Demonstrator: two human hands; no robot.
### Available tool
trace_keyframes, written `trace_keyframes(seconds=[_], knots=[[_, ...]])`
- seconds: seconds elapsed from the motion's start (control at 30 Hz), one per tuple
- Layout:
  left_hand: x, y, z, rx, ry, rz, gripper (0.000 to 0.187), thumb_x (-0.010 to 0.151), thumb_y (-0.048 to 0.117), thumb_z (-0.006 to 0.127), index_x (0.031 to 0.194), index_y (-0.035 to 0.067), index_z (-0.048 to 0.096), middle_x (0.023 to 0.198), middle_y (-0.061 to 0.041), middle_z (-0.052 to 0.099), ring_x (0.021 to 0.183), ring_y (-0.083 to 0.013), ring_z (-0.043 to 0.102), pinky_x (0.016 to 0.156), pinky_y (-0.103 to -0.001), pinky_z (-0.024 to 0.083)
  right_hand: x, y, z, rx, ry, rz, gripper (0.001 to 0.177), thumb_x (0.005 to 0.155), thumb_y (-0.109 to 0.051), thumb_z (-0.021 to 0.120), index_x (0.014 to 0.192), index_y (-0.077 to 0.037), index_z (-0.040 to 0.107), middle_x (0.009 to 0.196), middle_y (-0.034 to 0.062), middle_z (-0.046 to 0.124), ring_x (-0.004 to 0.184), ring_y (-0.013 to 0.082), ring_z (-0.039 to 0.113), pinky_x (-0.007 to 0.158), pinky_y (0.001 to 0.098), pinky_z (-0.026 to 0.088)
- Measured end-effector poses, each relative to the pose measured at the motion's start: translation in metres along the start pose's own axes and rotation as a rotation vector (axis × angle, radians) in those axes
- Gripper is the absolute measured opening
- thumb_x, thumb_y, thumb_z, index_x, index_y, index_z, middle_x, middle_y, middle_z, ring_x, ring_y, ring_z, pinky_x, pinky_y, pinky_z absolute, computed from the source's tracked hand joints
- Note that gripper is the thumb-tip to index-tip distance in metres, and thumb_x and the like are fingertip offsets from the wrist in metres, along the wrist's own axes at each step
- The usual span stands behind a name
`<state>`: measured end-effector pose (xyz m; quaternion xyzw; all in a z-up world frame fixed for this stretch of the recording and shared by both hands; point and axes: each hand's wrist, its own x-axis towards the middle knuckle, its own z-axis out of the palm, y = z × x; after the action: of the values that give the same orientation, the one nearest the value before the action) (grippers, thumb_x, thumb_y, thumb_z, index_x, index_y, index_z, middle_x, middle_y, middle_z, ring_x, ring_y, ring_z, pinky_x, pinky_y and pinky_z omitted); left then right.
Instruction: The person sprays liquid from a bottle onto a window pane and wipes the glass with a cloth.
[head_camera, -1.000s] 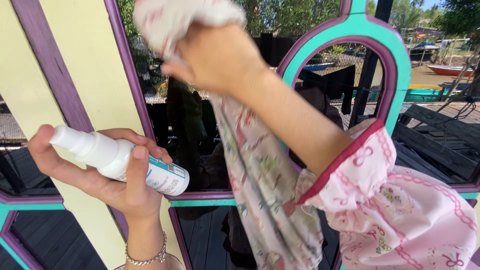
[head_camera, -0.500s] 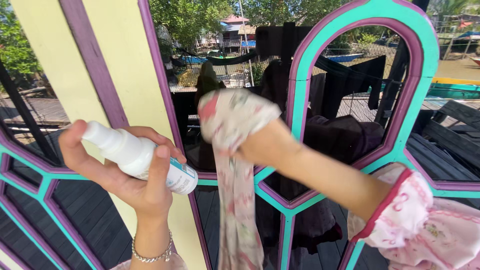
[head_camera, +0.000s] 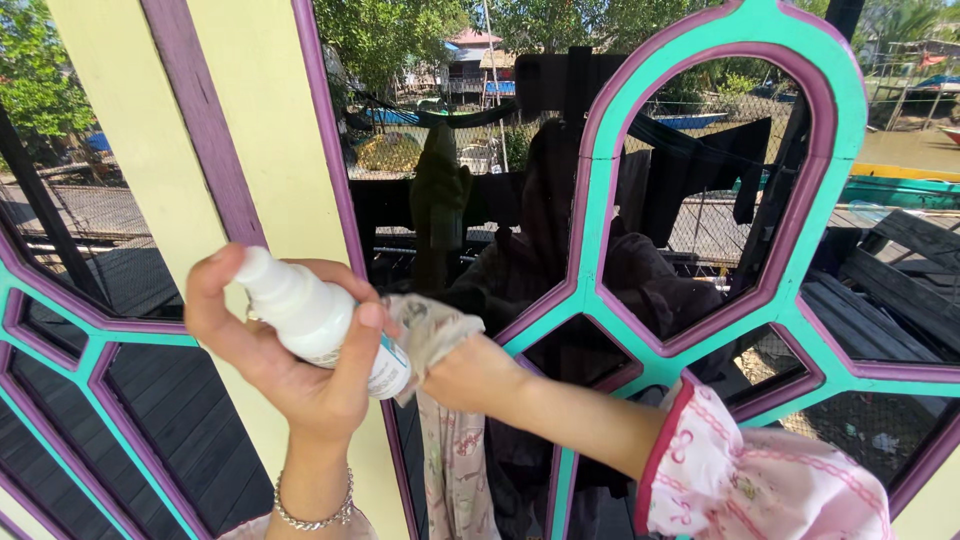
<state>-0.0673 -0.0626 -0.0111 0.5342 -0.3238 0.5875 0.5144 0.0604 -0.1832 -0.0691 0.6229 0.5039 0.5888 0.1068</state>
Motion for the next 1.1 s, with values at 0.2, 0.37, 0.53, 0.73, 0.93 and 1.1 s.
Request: trace_keyframes(seconds=[0.2, 0.37, 0.53, 0.73, 0.93, 1.1], knots=[[-0.010, -0.007, 0.022, 0.156, -0.212, -0.160, 0.073, 0.089, 0.002, 0.076, 0.151, 0.006, 0.038, 0.101, -0.014, 0.070, 0.087, -0.0200, 0.070, 0.080, -0.031, 0.059, -0.029, 0.022, -0.009, 0.245, -0.200, 0.015, 0.015, 0.076, -0.019, 0.066, 0.079, -0.004, 0.069, 0.074, 0.0142, 0.064, 0.062, 0.0332, 0.061, 0.051, 0.0506, 0.044], [-0.025, -0.028, 0.045, 0.318, -0.280, 0.030, 0.064, 0.089, 0.005, 0.079, 0.144, 0.002, 0.046, 0.136, -0.023, 0.065, 0.106, -0.0252, 0.075, 0.093, -0.035, 0.061, -0.048, 0.057, -0.044, 0.217, 0.122, 0.106, 0.033, 0.080, -0.020, 0.065, 0.107, -0.001, 0.066, 0.102, 0.0187, 0.067, 0.088, 0.0386, 0.066, 0.067, 0.0498, 0.049], [-0.058, -0.036, 0.057, 0.240, -0.216, 0.003, 0.065, 0.089, 0.008, 0.080, 0.144, 0.005, 0.046, 0.121, -0.016, 0.071, 0.096, -0.0231, 0.077, 0.086, -0.032, 0.061, -0.090, 0.054, -0.068, 0.188, 0.091, 0.355, 0.052, 0.069, -0.026, 0.061, 0.116, -0.003, 0.062, 0.115, 0.0162, 0.065, 0.106, 0.0342, 0.062, 0.082, 0.0481, 0.051], [-0.113, -0.039, 0.065, 0.247, -0.402, 0.102, 0.067, 0.081, 0.001, 0.077, 0.141, 0.018, 0.052, 0.110, -0.013, 0.067, 0.089, -0.0305, 0.073, 0.073, -0.035, 0.062, -0.223, 0.028, -0.067, 0.161, -0.340, 0.862, 0.046, 0.075, -0.025, 0.064, 0.118, -0.008, 0.064, 0.113, 0.0162, 0.065, 0.109, 0.0430, 0.059, 0.093, 0.0522, 0.048], [-0.160, -0.053, 0.099, 0.610, -0.492, 0.011, 0.065, 0.081, 0.005, 0.076, 0.142, 0.022, 0.058, 0.093, -0.012, 0.063, 0.066, -0.0284, 0.067, 0.055, -0.038, 0.058, -0.339, -0.048, -0.043, 0.238, 0.224, 0.928, 0.066, 0.093, -0.029, 0.045, 0.149, 0.004, 0.044, 0.149, 0.0257, 0.050, 0.140, 0.0488, 0.046, 0.120, 0.0535, 0.033], [-0.173, -0.062, 0.116, 0.586, -0.462, -0.111, 0.059, 0.080, 0.008, 0.077, 0.136, 0.019, 0.058, 0.098, -0.017, 0.067, 0.069, -0.0352, 0.071, 0.057, -0.041, 0.060, -0.378, -0.070, -0.024, 0.283, 0.156, 0.992, 0.066, 0.097, -0.029, 0.041, 0.153, 0.006, 0.038, 0.159, 0.0268, 0.041, 0.150, 0.0487, 0.035, 0.127, 0.0521, 0.022]])
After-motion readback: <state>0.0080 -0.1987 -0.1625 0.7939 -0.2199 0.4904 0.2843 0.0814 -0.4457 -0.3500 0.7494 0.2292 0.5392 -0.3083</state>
